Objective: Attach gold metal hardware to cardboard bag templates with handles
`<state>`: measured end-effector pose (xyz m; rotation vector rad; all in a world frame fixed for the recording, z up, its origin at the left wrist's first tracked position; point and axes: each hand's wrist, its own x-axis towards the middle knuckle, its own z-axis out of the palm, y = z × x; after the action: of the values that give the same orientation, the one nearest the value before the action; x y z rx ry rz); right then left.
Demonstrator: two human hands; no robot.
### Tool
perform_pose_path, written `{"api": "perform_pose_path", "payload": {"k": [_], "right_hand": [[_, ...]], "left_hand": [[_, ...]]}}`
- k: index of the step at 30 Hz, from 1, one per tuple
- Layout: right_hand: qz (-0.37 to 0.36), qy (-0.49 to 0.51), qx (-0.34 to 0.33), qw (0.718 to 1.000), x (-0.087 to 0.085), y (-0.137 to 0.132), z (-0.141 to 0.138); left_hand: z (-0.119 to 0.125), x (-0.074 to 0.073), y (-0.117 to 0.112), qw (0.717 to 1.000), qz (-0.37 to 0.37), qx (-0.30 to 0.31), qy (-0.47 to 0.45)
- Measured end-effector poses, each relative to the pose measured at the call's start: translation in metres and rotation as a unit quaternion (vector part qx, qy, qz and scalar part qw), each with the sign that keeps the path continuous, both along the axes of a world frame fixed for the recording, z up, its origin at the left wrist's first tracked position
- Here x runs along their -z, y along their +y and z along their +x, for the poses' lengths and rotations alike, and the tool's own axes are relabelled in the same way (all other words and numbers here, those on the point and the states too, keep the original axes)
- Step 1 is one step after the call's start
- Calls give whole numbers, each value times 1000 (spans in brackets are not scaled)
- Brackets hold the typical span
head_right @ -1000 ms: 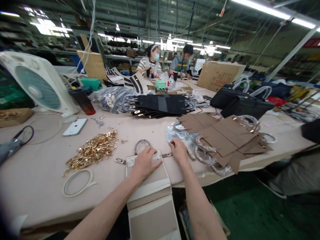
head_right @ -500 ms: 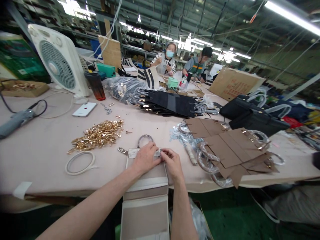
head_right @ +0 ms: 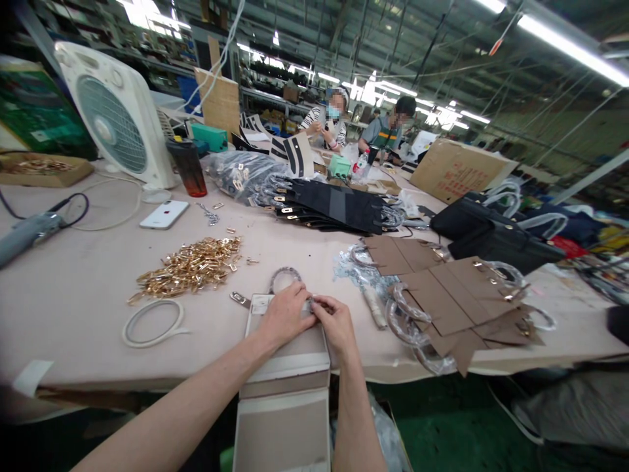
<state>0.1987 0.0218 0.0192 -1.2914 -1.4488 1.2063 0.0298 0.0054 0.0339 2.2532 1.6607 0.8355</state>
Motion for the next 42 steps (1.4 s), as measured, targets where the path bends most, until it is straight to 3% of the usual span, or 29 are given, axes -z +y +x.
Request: {"api": "perform_pose_path", "payload": {"k": [13, 17, 20, 23, 26, 29, 31, 37, 42], "right_hand": [[-53, 2, 30, 998, -8, 13, -12], [2, -1, 30, 1000, -12, 4, -8], [30, 59, 78, 995, -8, -3, 3], [64, 110, 172, 977, -1, 7, 25], [127, 10, 246, 961, -1, 33, 52], [165, -213, 221, 937, -7, 63, 74], [161, -304, 187, 920, -12, 79, 84], [86, -382, 113, 913, -13, 115, 98], [32, -383, 60, 921, -15, 132, 111]], "left_hand": [[0, 1, 2, 1000, 18, 16, 1], [1, 7, 7, 999, 40, 20, 6], [1, 10, 7, 998, 52, 20, 6], [1, 12, 6, 998, 60, 20, 7], [1, 12, 5, 998, 58, 17, 8], [1, 12, 4, 998, 61, 16, 7], [1, 12, 3, 998, 69, 15, 3], [1, 8, 0, 998, 58, 12, -4], [1, 6, 0, 998, 66, 6, -16]]}}
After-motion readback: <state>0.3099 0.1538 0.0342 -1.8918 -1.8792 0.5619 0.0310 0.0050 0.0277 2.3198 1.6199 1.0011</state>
